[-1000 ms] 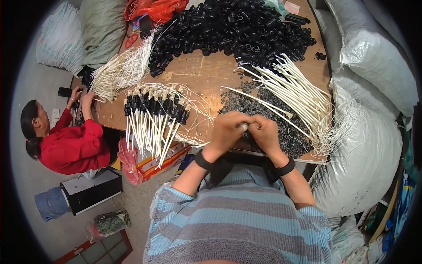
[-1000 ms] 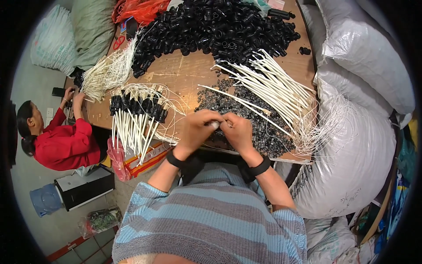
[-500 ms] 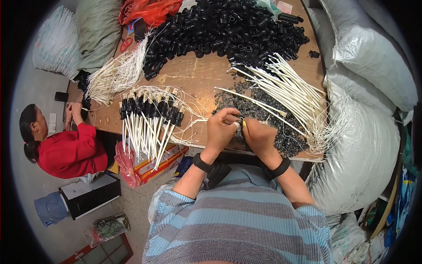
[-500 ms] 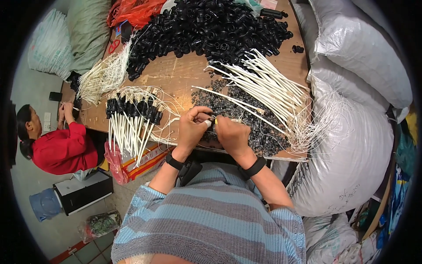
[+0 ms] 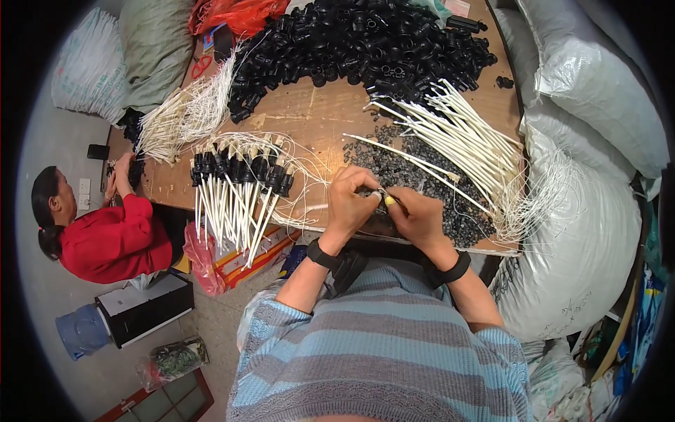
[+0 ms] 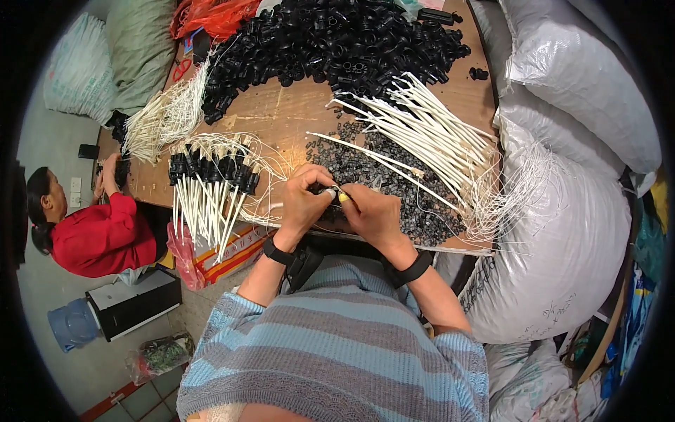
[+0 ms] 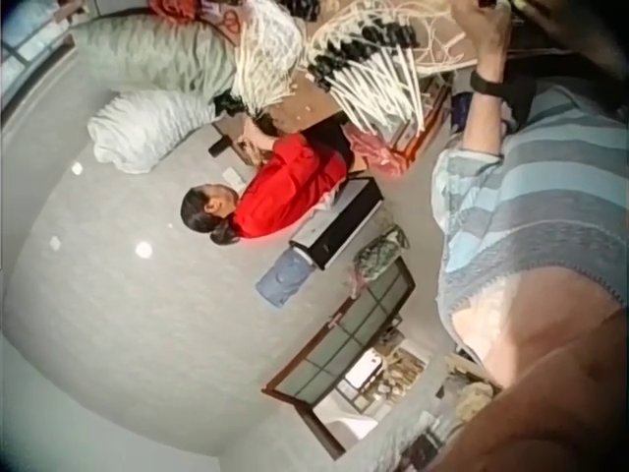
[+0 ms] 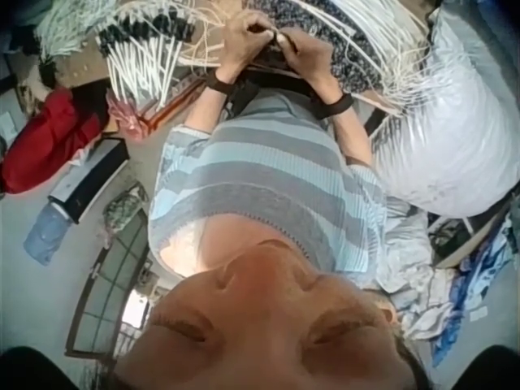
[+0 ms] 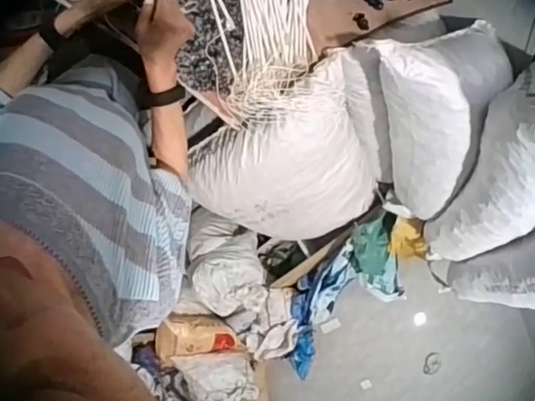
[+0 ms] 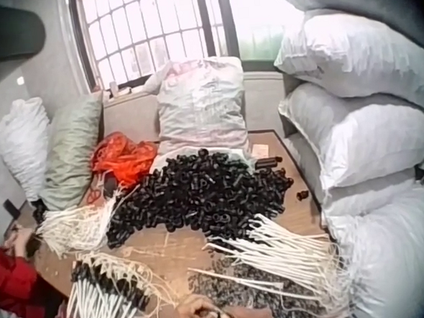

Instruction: The person assembles components by hand, picking up a black plastic part and a white wire, threading the wire through the part, and sliding a small grey bead onto the wire. They repeat this process, occasionally moving items aside on the table to reach more parts.

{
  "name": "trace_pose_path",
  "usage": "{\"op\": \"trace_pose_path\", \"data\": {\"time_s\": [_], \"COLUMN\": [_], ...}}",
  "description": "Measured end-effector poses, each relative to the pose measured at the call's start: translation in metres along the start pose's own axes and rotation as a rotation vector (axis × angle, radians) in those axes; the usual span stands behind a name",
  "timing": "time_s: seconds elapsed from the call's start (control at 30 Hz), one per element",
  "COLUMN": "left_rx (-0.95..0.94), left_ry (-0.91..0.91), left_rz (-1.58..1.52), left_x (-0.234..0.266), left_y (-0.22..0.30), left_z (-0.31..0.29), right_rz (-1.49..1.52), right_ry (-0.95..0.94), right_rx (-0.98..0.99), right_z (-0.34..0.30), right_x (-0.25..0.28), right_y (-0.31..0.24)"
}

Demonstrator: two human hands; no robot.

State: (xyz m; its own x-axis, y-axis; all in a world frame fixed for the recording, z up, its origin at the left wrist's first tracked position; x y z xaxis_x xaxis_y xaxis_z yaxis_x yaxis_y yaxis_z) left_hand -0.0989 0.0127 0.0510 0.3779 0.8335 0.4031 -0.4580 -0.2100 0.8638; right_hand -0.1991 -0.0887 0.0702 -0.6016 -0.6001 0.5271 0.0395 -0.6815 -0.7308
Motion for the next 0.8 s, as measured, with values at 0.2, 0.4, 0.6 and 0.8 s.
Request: {"op": "trace_pose_path", "data": {"time_s": [0.2, 0.4, 0.6, 0.8], "left_rx": [-0.088, -0.298, -0.090, -0.155], "left_ry": [0.042, -0.324, -0.417, -0.338], "left_rz": [0.101, 0.033, 0.046, 0.194], "left_x": [0.010, -0.015, -0.022, -0.019], "left_y": [0.013, 0.038, 0.010, 0.013], "left_z": [0.005, 0.000, -0.001, -0.007], "right_rz": [0.258, 0.902, 0.745, -0.295], "right_ry": [-0.123, -0.166, -0.130, -0.375], "right_rx": [-0.188, -0.676, -0.583, 0.156], "right_z": [-0.004, -0.012, -0.016, -0.008], "right_x": [-0.010, -0.016, -0.007, -0.006], "right_y": [0.019, 0.052, 0.062, 0.003]}}
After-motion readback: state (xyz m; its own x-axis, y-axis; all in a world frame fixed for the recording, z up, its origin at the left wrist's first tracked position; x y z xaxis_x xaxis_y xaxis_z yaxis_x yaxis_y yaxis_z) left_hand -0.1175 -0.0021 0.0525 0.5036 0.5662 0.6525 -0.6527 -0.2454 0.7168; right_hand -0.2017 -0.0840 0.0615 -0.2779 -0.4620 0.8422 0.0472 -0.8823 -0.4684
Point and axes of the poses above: each hand's wrist, its own z-axis towards the middle knuckle, its own x-axis out of the back of the hand, y = z × x, the point moved 10 cm from there along z, towards the middle knuckle, and after that the axes turned 4 degrees about y, right-handed, at the moved point
